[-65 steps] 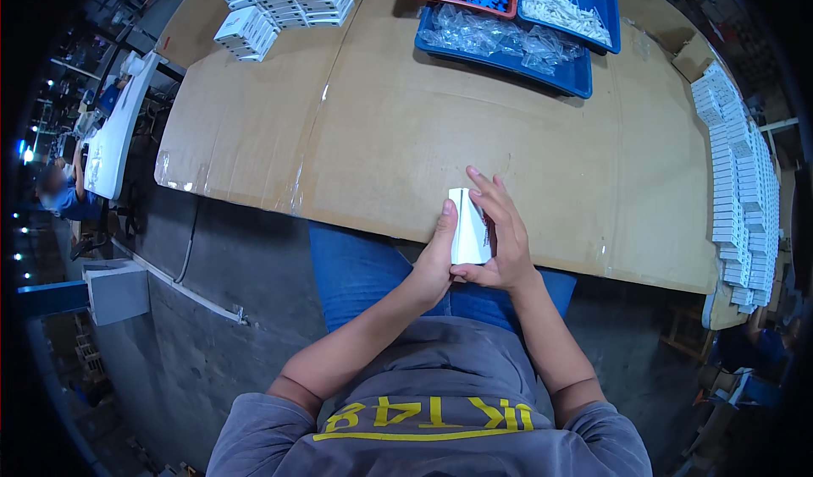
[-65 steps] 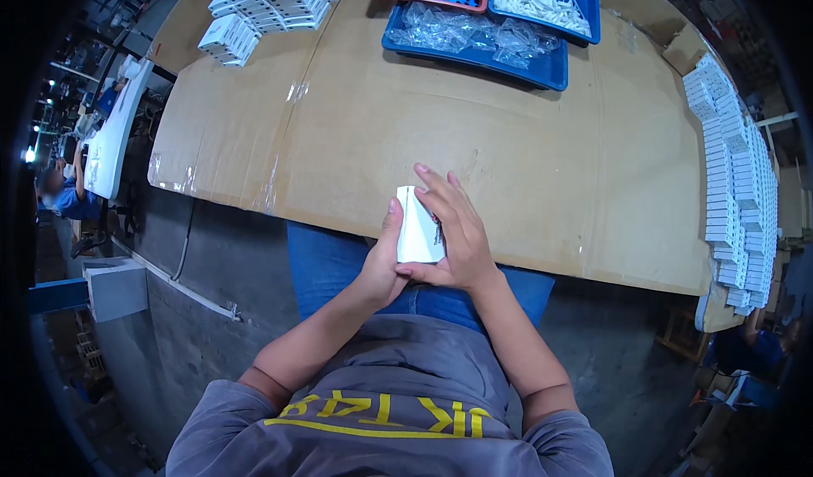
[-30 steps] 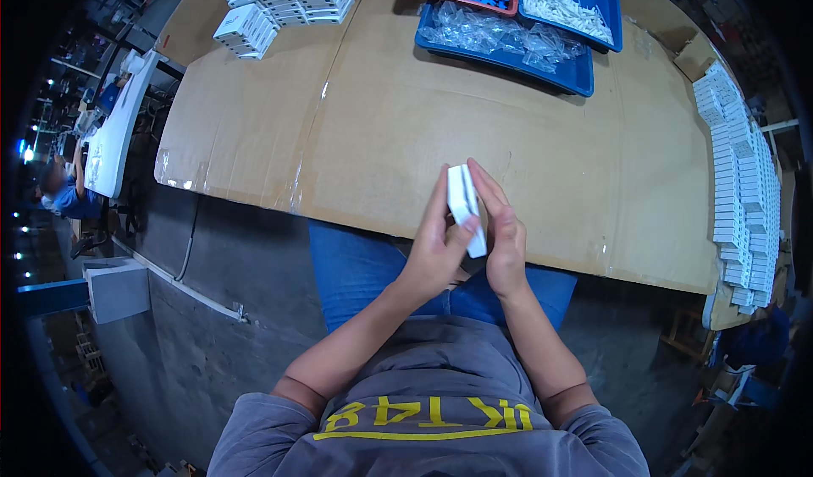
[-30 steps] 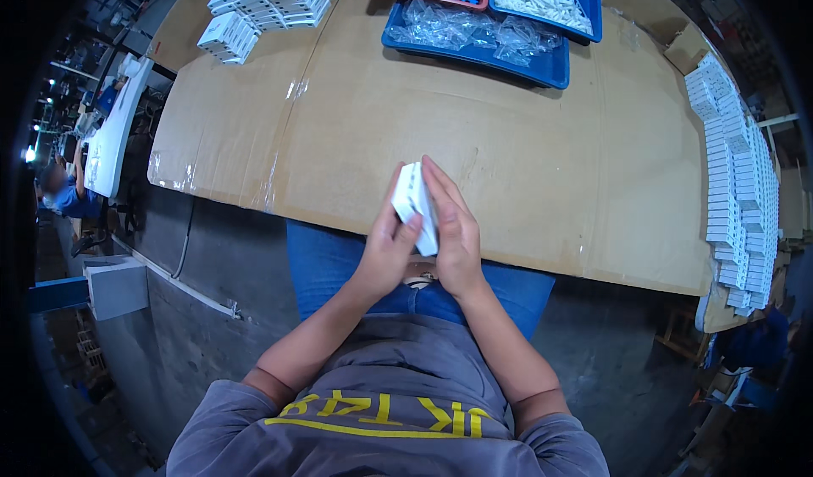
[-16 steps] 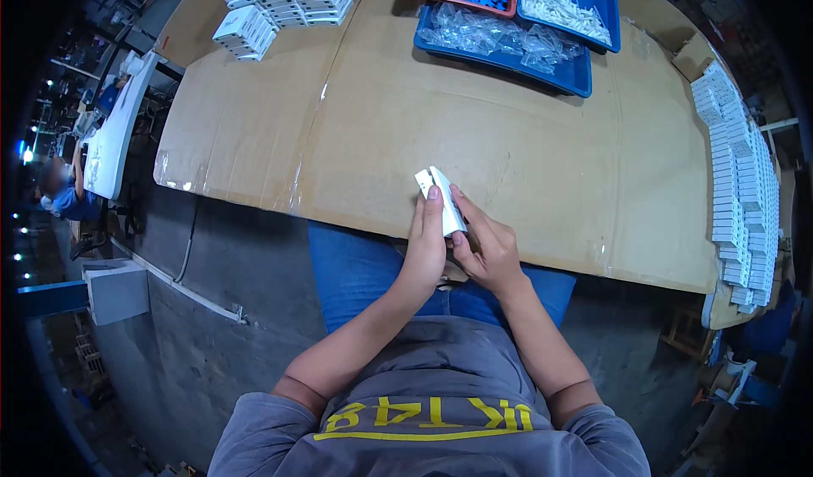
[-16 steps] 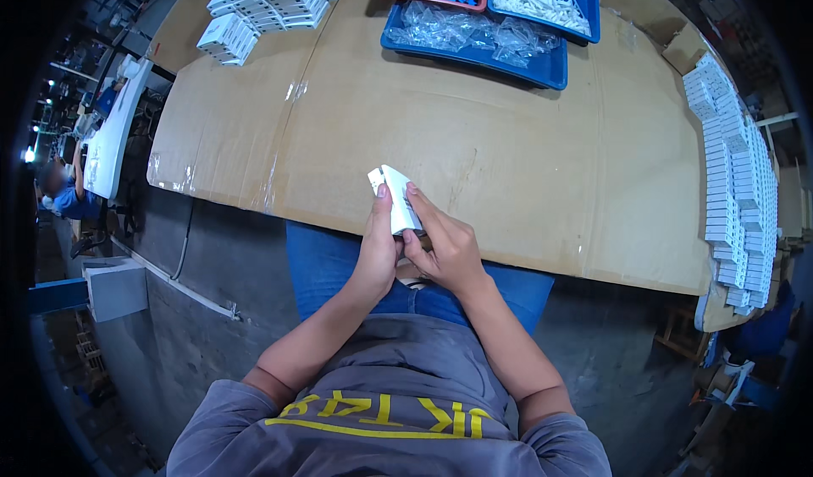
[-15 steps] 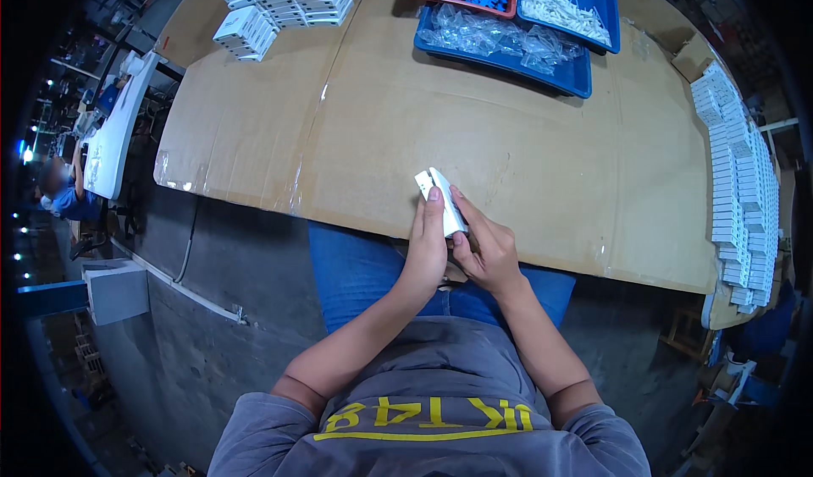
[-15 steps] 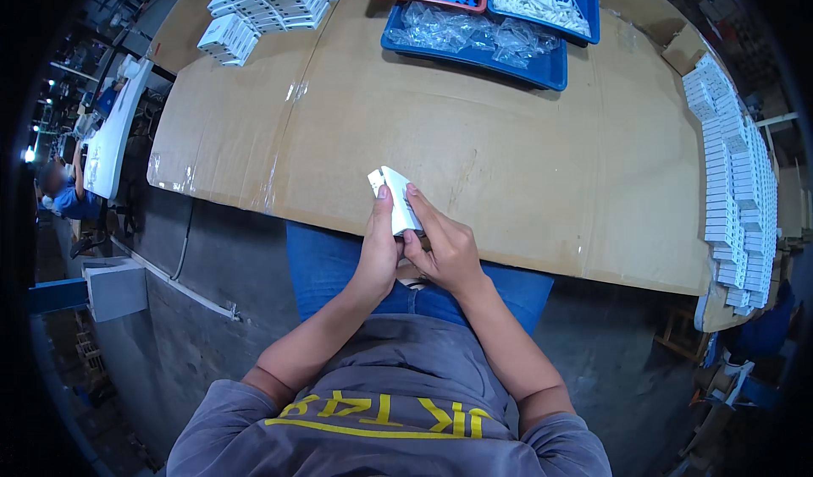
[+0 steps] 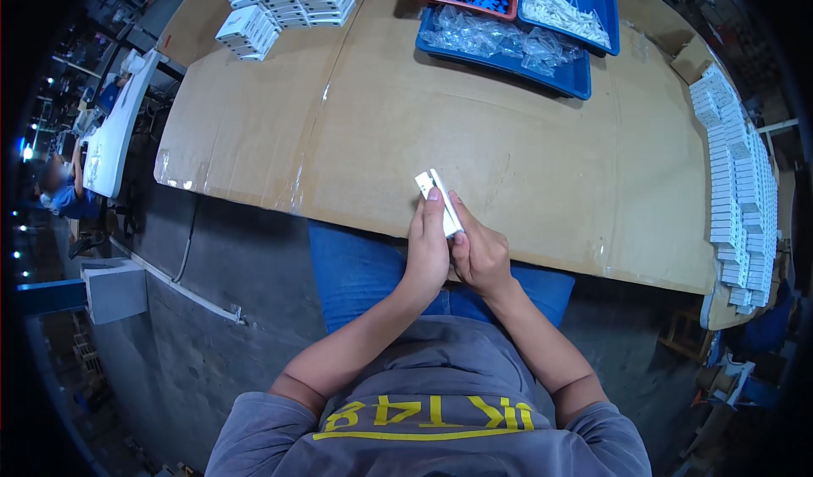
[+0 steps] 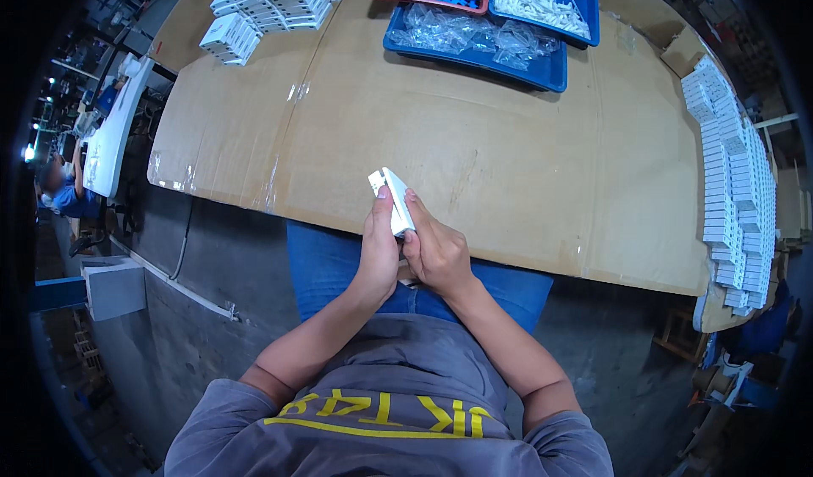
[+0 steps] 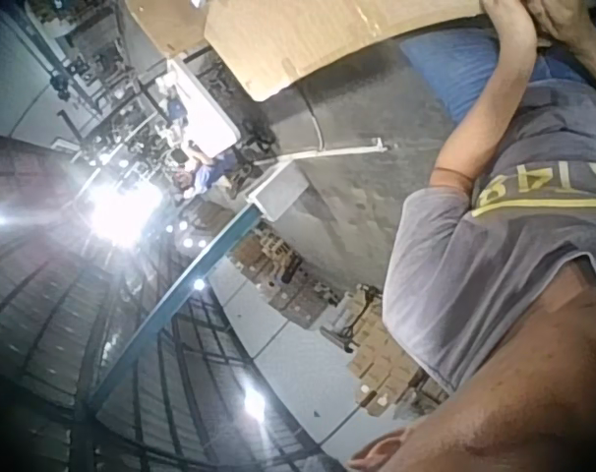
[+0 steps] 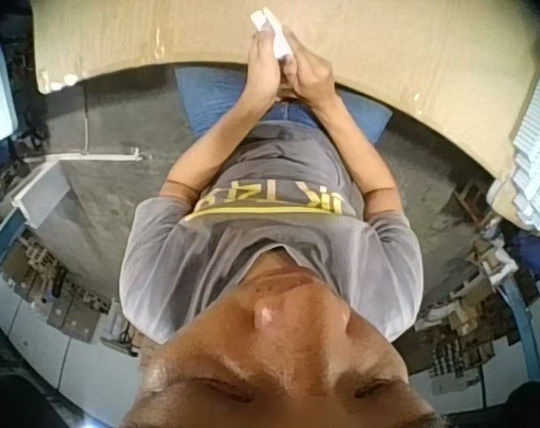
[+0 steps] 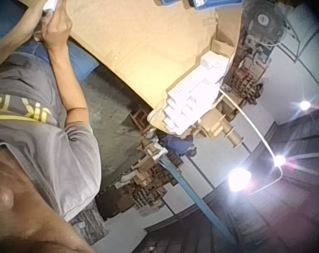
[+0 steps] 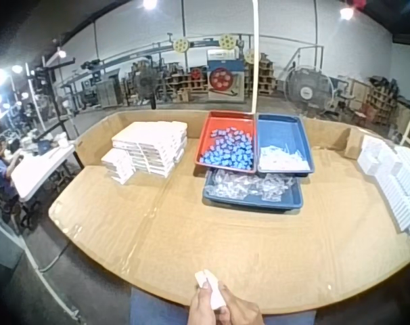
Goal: Assembling small plastic components onto a base plate and placing them into white product boxes at a factory workstation.
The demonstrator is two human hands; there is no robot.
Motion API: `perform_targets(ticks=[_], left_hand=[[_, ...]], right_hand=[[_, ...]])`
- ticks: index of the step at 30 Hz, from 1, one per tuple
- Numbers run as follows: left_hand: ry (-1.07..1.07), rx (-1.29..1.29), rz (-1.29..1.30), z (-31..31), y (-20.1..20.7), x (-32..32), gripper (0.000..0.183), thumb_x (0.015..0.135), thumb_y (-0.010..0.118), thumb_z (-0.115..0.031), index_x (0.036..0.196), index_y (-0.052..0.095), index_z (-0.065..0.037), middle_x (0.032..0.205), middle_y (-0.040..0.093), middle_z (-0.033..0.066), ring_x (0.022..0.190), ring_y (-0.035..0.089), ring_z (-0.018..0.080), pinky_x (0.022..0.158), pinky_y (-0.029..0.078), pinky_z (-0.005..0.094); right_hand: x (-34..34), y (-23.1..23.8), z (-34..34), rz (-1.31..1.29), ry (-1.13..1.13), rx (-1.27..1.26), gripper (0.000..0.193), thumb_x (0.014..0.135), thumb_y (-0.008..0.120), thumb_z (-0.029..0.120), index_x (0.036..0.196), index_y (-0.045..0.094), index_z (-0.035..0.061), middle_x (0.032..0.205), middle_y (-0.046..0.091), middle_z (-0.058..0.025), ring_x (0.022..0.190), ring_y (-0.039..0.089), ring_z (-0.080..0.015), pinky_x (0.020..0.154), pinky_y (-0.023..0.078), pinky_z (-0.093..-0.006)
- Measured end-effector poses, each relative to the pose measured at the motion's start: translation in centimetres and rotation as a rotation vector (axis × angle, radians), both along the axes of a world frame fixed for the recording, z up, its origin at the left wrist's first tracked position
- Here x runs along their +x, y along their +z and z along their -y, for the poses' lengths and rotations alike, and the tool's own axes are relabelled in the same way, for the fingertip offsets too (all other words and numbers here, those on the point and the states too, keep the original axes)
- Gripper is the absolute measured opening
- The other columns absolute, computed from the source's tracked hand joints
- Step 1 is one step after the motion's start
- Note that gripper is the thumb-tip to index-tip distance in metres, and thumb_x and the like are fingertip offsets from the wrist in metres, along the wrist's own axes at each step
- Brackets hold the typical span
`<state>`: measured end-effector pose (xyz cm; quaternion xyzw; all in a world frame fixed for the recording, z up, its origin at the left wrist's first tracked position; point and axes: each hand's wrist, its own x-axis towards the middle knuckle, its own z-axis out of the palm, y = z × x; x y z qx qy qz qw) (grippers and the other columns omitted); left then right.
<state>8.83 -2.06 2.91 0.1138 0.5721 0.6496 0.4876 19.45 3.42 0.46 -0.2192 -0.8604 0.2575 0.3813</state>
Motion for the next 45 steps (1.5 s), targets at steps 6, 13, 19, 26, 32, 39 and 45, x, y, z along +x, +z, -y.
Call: perform_targets(ticks=[6,13,19,26,32,39,45], left_hand=[[0.043,-0.032,0.08,0.4,0.3,-0.3,0.048,0.112,0.042,-0.05,0.114,0.06,-0.005,0.094,0.058,0.0005,0.085,0.052,0.0084,0.076,0.046,0.0262],[-0.041,0.064,0.019,0.2,1.0,-3.1,0.056,0.11,0.044,-0.047,0.148,0.048,-0.005,0.119,0.064,0.0077,0.107,0.062,0.0132,0.094,0.05,0.0297],[-0.331,0.398,-0.622,0.3,1.4,-4.4,0.095,0.082,0.067,-0.013,0.165,0.02,-0.001,0.146,0.044,0.0177,0.137,0.046,0.0295,0.12,0.032,0.0415],[-0.146,0.404,-0.361,-0.1,1.0,-3.0,0.088,0.098,0.063,-0.035,0.165,0.016,-0.004,0.156,0.038,0.0217,0.146,0.038,0.0335,0.124,0.027,0.0464],[-0.116,0.34,-0.192,-0.5,0.9,-1.9,0.072,0.112,0.034,-0.056,0.165,0.021,-0.009,0.15,0.043,0.0221,0.14,0.043,0.0293,0.12,0.031,0.0426],[-0.031,0.427,-0.329,-0.6,1.8,-0.8,0.082,0.109,0.028,-0.063,0.16,0.027,0.002,0.143,0.051,0.0199,0.138,0.046,0.0273,0.119,0.033,0.0403],[-0.053,0.431,-0.293,-0.3,1.5,-0.6,0.088,0.106,0.033,-0.068,0.159,0.026,0.002,0.143,0.051,0.0196,0.14,0.045,0.0276,0.12,0.03,0.0416]], right_hand=[[-0.3,-0.1,0.2,-0.07,-0.011,0.029,0.042,0.109,0.046,0.015,0.137,0.058,-0.014,0.116,0.073,-0.0294,0.067,0.072,-0.0316,0.062,0.058,-0.0401],[-0.7,2.3,-0.3,-0.095,0.132,-0.362,0.044,0.109,0.051,0.019,0.145,0.055,-0.0057,0.151,0.053,-0.0289,0.13,0.061,-0.0418,0.109,0.049,-0.0453],[0.7,5.2,-1.9,-0.15,0.081,-1.435,0.048,0.111,0.052,0.034,0.144,0.058,0.0002,0.128,0.066,-0.0129,0.12,0.063,-0.0233,0.101,0.051,-0.0349],[0.0,5.1,-0.6,-0.28,0.096,-1.264,0.05,0.104,0.067,0.02,0.146,0.052,-0.0005,0.134,0.061,-0.0109,0.124,0.06,-0.0194,0.104,0.051,-0.0363],[-1.0,3.5,1.0,-0.201,0.046,-0.762,0.051,0.1,0.07,0.015,0.145,0.054,-0.0035,0.15,0.053,-0.0228,0.142,0.052,-0.0327,0.117,0.043,-0.042],[-1.3,3.8,2.8,-0.188,-0.015,-0.461,0.049,0.104,0.06,0.011,0.148,0.051,-0.0079,0.152,0.049,-0.0337,0.138,0.055,-0.044,0.108,0.05,-0.0428],[-1.5,3.6,3.2,-0.213,-0.053,-0.361,0.045,0.105,0.053,0.008,0.146,0.051,-0.0117,0.147,0.052,-0.037,0.134,0.057,-0.0466,0.106,0.052,-0.0438]])
